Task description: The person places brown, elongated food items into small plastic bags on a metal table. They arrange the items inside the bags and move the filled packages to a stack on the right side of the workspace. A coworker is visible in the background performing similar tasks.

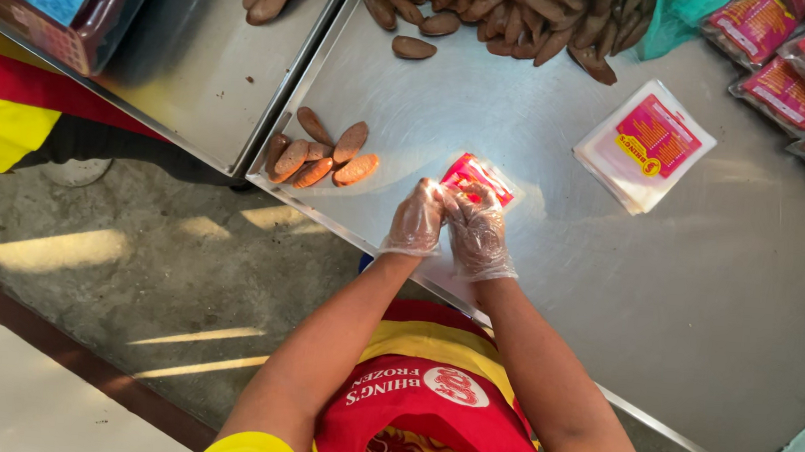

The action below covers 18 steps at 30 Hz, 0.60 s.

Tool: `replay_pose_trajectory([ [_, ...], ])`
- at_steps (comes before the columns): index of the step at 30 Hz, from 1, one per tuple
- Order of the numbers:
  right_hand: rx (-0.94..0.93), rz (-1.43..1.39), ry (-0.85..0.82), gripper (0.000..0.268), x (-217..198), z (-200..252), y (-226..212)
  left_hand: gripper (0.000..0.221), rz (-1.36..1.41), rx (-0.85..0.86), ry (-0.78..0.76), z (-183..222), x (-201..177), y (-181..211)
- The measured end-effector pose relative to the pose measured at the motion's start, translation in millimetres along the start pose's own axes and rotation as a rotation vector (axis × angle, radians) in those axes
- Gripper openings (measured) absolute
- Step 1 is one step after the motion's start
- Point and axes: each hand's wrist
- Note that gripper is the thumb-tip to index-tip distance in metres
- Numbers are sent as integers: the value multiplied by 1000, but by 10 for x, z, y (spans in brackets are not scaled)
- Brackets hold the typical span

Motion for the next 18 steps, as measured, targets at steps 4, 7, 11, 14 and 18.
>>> replay_pose_trajectory([
  [4, -171, 345, -47, 24, 10, 42, -181, 27, -483, 48, 29, -148, -58, -80],
  [7, -229, 544, -69, 32, 48, 16, -309, 17, -582, 222, 94, -145, -51, -161],
  [11, -317, 574, -24, 52, 95, 36, -303, 35, -427, 362, -42, -135, -368, -147],
  [14, -407, 636, -13, 57, 68, 40, -251, 36, -498, 46, -239, -199, -909, -92],
  [18, -449, 589, 9, 60, 92, 33, -185, 55, -1045, 199, -196, -384, -1439, -94],
])
Point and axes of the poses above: each hand's wrist, its own z-axis away from the middle knuckle, its own x-axis out of the palm, y = z × x, and after that the axes turned 13 degrees about -z, right-handed
